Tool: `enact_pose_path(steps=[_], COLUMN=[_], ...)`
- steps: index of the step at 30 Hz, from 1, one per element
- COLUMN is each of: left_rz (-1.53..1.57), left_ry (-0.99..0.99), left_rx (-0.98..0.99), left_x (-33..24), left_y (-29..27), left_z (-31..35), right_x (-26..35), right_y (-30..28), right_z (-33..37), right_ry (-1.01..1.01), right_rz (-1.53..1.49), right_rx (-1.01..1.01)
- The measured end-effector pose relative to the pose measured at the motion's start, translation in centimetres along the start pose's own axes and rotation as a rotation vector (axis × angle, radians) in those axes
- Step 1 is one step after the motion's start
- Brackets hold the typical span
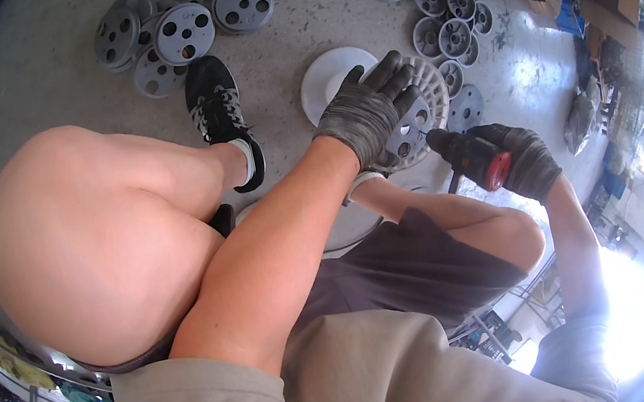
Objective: Using a power drill to create holes in metal gear-like components.
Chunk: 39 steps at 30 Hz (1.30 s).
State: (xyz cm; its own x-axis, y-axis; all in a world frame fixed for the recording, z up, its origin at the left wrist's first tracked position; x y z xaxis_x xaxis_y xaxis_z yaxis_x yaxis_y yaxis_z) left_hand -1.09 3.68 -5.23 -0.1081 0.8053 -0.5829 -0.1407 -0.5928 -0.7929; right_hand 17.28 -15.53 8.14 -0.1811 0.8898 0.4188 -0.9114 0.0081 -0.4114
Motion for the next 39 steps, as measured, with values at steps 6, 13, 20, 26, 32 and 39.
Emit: enact_pose_path(steps=[6,13,20,26,32,39], left_rz=[-0.065,-0.209,-0.215,-0.192,-0.158,-0.276], left_ry=[0.047,0.051,0.007,-0.017,-0.013,-0.052], left_rx=[0.156,0.134,-0.01,-0.045,-0.063,-0.105], left_x=[-0.1,-1.8,-2.5,-1.9,-1.7,-1.8], left_y=[-1.6,0.1,2.2,2.6,2.3,3.3], left_z=[-0.1,-0.7,-1.2,-0.5,-0.7,-0.8], right_x=[0.6,-1.2,-2.8,-1.9,-2.4,-2.5], right_y=[0.1,1.0,1.7,4.0,5.4,5.7], right_z=[0.0,1.3,2.2,2.9,3.3,3.1], right_ry=[-0.215,-0.144,-0.238,0.044,0.174,0.185], right_rz=[0.629,0.571,0.259,0.128,-0.198,-0.175], right_rx=[0.037,0.0,-0.069,-0.126,-0.085,-0.09])
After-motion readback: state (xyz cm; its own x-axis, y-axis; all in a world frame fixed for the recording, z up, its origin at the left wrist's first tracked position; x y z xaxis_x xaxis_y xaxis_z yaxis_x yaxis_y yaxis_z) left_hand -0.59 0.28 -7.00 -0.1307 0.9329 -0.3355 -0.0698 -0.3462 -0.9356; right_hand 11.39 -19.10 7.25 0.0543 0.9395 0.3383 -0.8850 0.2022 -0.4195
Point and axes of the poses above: each hand's wrist, its own z-axis away from the middle knuckle, its own y-axis out of the palm, x = y × z, the point moved 2 cm from there along -z, towards the middle knuckle, and after that the axes turned 3 degrees about -x, right-handed, at the moved point
